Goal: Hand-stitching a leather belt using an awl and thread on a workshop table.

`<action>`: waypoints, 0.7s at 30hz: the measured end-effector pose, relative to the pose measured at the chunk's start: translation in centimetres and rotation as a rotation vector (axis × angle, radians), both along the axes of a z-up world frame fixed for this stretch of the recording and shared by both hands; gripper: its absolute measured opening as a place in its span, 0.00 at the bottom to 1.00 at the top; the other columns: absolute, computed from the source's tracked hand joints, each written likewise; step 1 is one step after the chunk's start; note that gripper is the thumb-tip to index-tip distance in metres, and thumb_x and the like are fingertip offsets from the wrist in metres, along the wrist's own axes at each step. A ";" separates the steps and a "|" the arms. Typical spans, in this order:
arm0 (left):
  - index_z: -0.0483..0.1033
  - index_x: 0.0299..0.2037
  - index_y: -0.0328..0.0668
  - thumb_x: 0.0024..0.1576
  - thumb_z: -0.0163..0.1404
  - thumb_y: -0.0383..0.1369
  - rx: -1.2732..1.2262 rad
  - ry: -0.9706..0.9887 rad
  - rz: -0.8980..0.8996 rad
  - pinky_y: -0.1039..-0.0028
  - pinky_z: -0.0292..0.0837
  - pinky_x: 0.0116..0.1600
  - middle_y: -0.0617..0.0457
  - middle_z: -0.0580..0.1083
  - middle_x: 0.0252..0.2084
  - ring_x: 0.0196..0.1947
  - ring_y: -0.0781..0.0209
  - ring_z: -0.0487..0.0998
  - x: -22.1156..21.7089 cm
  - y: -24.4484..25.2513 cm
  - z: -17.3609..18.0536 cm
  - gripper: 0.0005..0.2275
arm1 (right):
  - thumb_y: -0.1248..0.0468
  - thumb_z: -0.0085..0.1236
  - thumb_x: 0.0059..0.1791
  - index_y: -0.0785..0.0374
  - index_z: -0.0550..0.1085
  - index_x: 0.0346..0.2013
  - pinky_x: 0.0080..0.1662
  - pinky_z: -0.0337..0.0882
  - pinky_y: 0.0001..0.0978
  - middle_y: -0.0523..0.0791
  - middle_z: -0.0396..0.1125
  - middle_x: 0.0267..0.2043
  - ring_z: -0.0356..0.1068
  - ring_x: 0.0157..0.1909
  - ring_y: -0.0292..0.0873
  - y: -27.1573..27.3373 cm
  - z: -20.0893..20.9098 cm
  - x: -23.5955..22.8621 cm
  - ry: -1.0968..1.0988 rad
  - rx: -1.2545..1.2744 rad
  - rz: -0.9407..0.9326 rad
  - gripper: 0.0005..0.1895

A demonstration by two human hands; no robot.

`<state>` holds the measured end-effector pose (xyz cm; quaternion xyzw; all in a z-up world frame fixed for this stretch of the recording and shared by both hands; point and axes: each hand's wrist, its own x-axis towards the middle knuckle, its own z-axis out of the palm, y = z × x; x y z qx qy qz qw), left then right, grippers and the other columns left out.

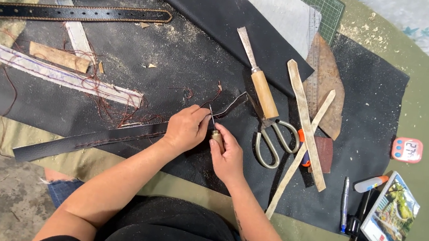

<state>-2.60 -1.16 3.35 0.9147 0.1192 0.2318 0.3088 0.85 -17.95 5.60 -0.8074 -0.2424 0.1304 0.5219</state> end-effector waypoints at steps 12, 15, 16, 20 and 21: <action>0.81 0.34 0.45 0.60 0.52 0.30 -0.079 -0.085 0.033 0.77 0.72 0.29 0.58 0.69 0.20 0.23 0.60 0.76 -0.4 0.1 -1.4 0.05 | 0.66 0.57 0.51 0.60 0.73 0.61 0.45 0.78 0.47 0.53 0.71 0.43 0.75 0.45 0.56 0.5 -0.3 -1.8 -0.134 -0.037 -0.033 0.22; 0.81 0.34 0.44 0.60 0.52 0.30 -0.122 -0.093 0.033 0.76 0.72 0.28 0.56 0.69 0.20 0.23 0.58 0.76 -0.5 0.1 -1.5 0.05 | 0.66 0.57 0.51 0.59 0.73 0.60 0.46 0.77 0.46 0.53 0.71 0.43 0.75 0.46 0.55 0.3 -0.6 -1.9 -0.153 -0.033 -0.033 0.21; 0.81 0.34 0.43 0.60 0.52 0.29 -0.133 -0.104 0.027 0.75 0.72 0.28 0.55 0.69 0.20 0.23 0.57 0.76 -0.6 0.1 -1.5 0.05 | 0.66 0.58 0.51 0.59 0.74 0.60 0.46 0.77 0.46 0.53 0.71 0.43 0.75 0.46 0.55 0.3 -0.6 -1.9 -0.157 -0.027 -0.033 0.21; 0.81 0.33 0.43 0.60 0.53 0.29 -0.149 -0.113 0.026 0.74 0.72 0.28 0.56 0.69 0.20 0.23 0.57 0.76 -0.5 0.1 -1.5 0.05 | 0.66 0.57 0.51 0.59 0.74 0.60 0.48 0.76 0.44 0.52 0.71 0.43 0.75 0.47 0.51 0.2 -0.2 -2.1 -0.098 0.031 -0.031 0.21; 0.81 0.33 0.43 0.60 0.52 0.29 -0.177 -0.115 0.042 0.74 0.71 0.28 0.56 0.69 0.20 0.23 0.57 0.76 -0.5 0.2 -1.5 0.05 | 0.67 0.57 0.51 0.60 0.74 0.60 0.48 0.76 0.44 0.53 0.72 0.44 0.75 0.47 0.51 0.2 -0.2 -2.2 -0.077 0.045 -0.030 0.21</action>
